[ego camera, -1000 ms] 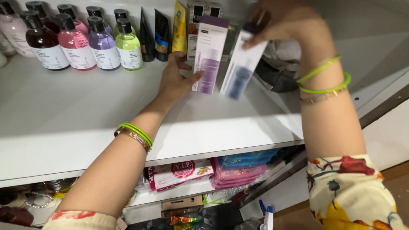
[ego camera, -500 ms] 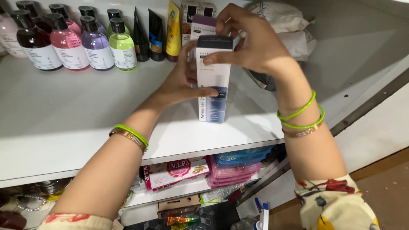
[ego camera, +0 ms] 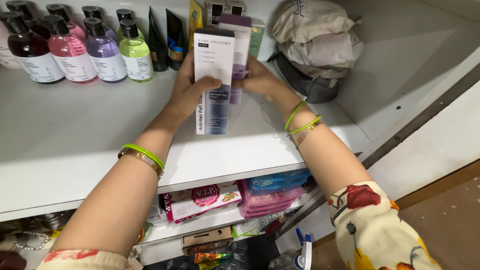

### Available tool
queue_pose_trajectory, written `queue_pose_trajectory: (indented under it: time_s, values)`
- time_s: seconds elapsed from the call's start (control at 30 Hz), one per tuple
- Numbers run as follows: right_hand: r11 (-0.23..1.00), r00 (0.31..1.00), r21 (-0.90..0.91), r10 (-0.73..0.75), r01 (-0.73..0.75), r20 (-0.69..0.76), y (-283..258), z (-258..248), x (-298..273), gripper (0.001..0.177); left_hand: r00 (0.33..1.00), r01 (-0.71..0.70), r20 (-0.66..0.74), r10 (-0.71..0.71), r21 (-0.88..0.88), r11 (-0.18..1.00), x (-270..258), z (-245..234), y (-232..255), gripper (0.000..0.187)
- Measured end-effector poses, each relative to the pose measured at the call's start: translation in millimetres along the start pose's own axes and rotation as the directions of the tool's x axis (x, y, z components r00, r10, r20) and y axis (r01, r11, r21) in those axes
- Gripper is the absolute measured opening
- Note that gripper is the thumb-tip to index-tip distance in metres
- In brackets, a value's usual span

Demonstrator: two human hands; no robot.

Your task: The person organizes cosmetic products by picking up bottles and boxes from a cluttered bed and placing them into a white cabinet. They wipe a bottle with a cloth before placing it on the shelf. The person handles various items including spray cans, tubes, and boxes, arranging them on the cabinet shelves.

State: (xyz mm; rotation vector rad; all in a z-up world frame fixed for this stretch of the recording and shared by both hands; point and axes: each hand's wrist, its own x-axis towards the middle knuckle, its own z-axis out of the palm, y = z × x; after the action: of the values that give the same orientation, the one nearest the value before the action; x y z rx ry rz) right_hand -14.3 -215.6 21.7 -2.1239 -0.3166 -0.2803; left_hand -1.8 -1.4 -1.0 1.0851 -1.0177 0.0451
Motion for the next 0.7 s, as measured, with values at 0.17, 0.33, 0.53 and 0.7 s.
queue_pose_trajectory:
  time_s: [0.17,0.33,0.53,0.7]
  values:
    - [0.979,0.981,-0.065,0.193,-0.194,-0.028,1,-50,-3,0.08,1.0,-0.001,0.011,0.0,0.041,0.999,-1,1,5,0.057]
    - [0.909,0.924,-0.21,0.315,-0.36,-0.218,26,-78,11,0.081,1.0,0.013,-0.001,-0.013,-0.03,0.999,0,4,8,0.058]
    - [0.978,0.896,-0.135,-0.199,0.158,-0.397,104,-82,49,0.091,1.0,0.008,0.009,-0.008,-0.016,1.0,1,3,7,0.057]
    - [0.897,0.752,-0.44,-0.271,-0.029,-0.601,105,-81,49,0.091,0.998,0.059,-0.014,-0.059,0.012,0.998,-1,5,12,0.062]
